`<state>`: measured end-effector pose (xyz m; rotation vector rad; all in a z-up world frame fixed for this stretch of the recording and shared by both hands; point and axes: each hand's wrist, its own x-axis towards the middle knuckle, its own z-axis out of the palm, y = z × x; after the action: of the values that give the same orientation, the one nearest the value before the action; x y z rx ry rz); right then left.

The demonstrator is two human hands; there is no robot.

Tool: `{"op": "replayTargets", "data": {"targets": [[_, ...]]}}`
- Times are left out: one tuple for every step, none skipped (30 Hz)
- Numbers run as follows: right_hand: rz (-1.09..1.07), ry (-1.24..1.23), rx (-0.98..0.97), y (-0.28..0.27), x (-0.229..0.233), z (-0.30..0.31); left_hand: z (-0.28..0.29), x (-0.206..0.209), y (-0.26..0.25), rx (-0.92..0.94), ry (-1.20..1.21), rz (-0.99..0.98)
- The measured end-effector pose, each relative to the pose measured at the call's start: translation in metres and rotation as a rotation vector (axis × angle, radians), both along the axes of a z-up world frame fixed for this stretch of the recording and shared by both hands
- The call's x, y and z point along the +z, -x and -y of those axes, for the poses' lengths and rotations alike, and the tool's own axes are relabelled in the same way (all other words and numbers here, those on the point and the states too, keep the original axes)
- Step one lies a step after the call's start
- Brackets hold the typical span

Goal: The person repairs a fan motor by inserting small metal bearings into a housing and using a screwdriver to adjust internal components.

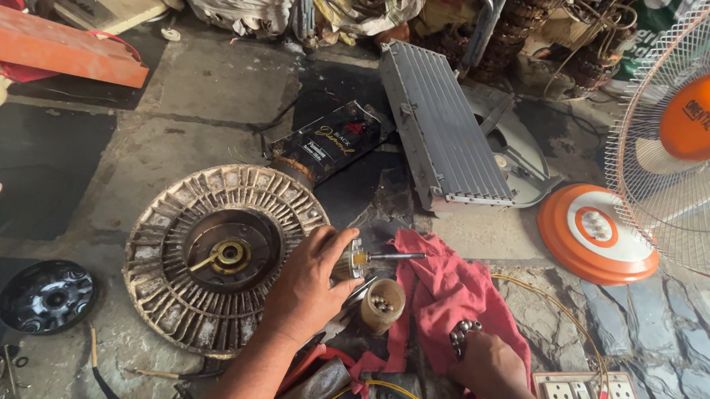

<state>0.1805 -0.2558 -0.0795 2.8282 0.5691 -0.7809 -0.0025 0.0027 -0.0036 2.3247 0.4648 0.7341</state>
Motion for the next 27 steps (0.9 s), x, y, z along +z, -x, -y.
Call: {"op": "replayTargets", "data": {"targets": [[-0.03,-0.023,-0.023,-0.003,-0.004,0.001,0.0,0.0,0.001,-0.002,0.007,-0.006],[-0.03,-0.023,-0.021,-0.009,-0.011,0.001,-0.001,0.0,0.001,-0.005,0.014,-0.012],[0.019,-0.087,-0.063,-0.019,-0.018,0.004,-0.001,-0.001,0.002,-0.004,0.015,-0.013],[0.068,-0.151,-0.105,-0.027,-0.024,0.008,-0.002,-0.001,0.002,-0.002,0.013,-0.012],[0.068,-0.148,-0.106,-0.034,-0.029,0.016,-0.001,-0.003,0.001,-0.001,0.012,-0.01],[-0.054,-0.198,-0.159,-0.04,-0.031,0.022,-0.001,-0.004,0.001,-0.002,0.015,-0.01],[-0.175,-0.25,-0.207,-0.043,-0.032,0.025,-0.001,-0.004,0.001,-0.002,-0.003,0.015],[-0.173,-0.249,-0.206,-0.043,-0.031,0.026,-0.002,-0.004,0.0,-0.001,-0.021,0.04],[-0.109,-0.18,-0.147,-0.039,-0.028,0.024,-0.002,-0.004,0.001,0.001,-0.023,0.041],[-0.045,-0.111,-0.088,-0.033,-0.023,0.021,-0.002,-0.003,0.001,-0.003,-0.009,0.026],[-0.046,-0.111,-0.085,-0.03,-0.013,0.017,-0.001,-0.003,0.001,-0.007,0.007,0.009],[0.013,-0.076,-0.108,-0.03,-0.001,0.01,-0.001,-0.003,0.002,-0.004,0.007,0.008],[0.076,-0.041,-0.129,-0.029,0.014,0.004,-0.001,-0.002,0.002,-0.008,0.017,0.012],[0.077,-0.041,-0.127,-0.024,0.027,-0.003,-0.001,-0.002,0.001,-0.011,0.028,0.017],[0.121,-0.249,-0.124,-0.018,0.04,-0.009,-0.002,-0.002,0.001,-0.007,0.028,0.016],[0.166,-0.457,-0.122,-0.01,0.052,-0.018,-0.002,-0.002,0.001,-0.011,0.028,0.019],[0.163,-0.455,-0.121,0.001,0.061,-0.028,-0.002,-0.002,0.001,-0.016,0.029,0.018],[0.136,-0.731,0.008,0.012,0.067,-0.04,-0.001,-0.003,0.001,-0.015,0.03,0.015],[0.109,-1.01,0.137,0.023,0.073,-0.051,-0.002,-0.003,0.001,-0.018,0.022,0.029],[0.105,-1.011,0.135,0.033,0.078,-0.059,-0.002,-0.003,0.001,-0.021,0.013,0.044],[0.122,-1.022,0.271,0.041,0.081,-0.065,-0.002,-0.002,0.002,-0.022,0.011,0.038],[0.138,-1.031,0.406,0.046,0.082,-0.067,-0.002,-0.002,0.002,-0.022,0.004,0.044],[0.137,-1.028,0.398,0.043,0.081,-0.063,-0.001,-0.002,0.002,-0.028,0.003,0.052],[0.109,-0.972,0.287,0.035,0.077,-0.057,0.0,-0.002,0.001,-0.034,0.006,0.048],[0.083,-0.912,0.176,0.024,0.07,-0.047,0.0,-0.003,0.0,-0.016,-0.005,0.039],[0.084,-0.908,0.168,0.01,0.062,-0.033,0.0,-0.003,-0.001,0.003,-0.016,0.031],[0.016,-0.656,0.175,-0.006,0.052,-0.014,0.0,-0.004,-0.001,-0.004,-0.012,0.025]]}}
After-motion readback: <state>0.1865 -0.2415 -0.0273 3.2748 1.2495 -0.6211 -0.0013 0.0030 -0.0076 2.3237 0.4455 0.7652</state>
